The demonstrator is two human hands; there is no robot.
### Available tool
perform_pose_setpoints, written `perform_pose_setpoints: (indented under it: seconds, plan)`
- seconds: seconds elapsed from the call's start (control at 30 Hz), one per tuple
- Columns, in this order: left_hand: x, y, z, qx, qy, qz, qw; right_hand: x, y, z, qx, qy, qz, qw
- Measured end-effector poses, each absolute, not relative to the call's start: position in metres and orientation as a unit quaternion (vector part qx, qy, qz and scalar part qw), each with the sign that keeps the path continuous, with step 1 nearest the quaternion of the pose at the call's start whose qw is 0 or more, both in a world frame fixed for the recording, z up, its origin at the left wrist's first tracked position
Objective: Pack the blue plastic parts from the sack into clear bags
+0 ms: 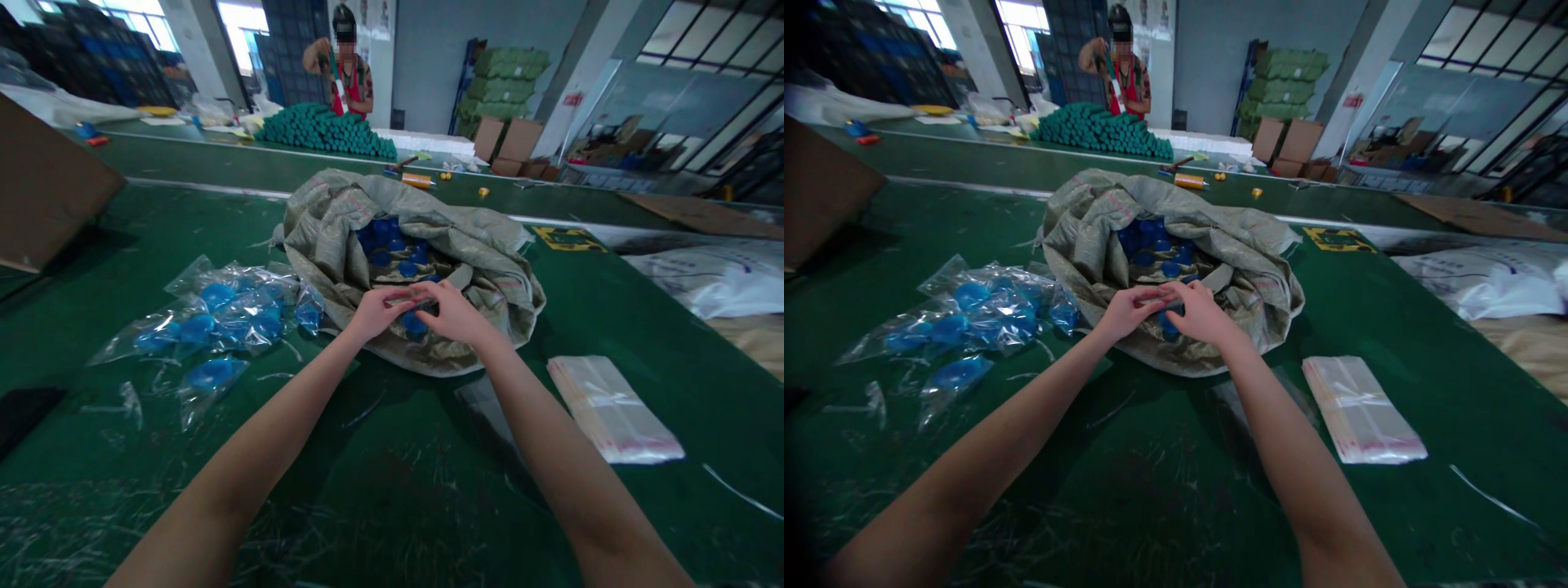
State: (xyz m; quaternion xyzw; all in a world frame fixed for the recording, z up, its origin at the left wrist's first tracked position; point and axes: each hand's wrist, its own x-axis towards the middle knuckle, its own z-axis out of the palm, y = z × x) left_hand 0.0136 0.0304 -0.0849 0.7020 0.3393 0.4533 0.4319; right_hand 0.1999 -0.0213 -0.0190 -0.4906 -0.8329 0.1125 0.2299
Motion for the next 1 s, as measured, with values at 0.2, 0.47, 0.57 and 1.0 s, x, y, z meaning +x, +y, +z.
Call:
perform_pose_setpoints:
  seconds: [0.2, 0.47, 0.57, 1.0]
  plan:
    - [0.01, 0.026, -0.088, 0.714, 0.365, 0.451, 0.391, 0.198, -0.017, -0.02, -0.463, -0.817, 0.18, 0.293]
    - [0.012, 0.023, -0.085, 0.702, 0.354, 0.458, 0.415, 0.203, -0.022, -0.01, -0.511, -0.825, 0.068, 0.233]
    - [0.014, 0.022, -0.084, 0.685, 0.363, 0.464, 0.429, 0.207, -0.024, -0.004, -0.506, -0.834, 0.051, 0.215]
    - [0.008, 0.027, -0.079, 0.673, 0.421, 0.479, 0.373, 0.228, -0.013, -0.016, -0.472, -0.843, -0.019, 0.256]
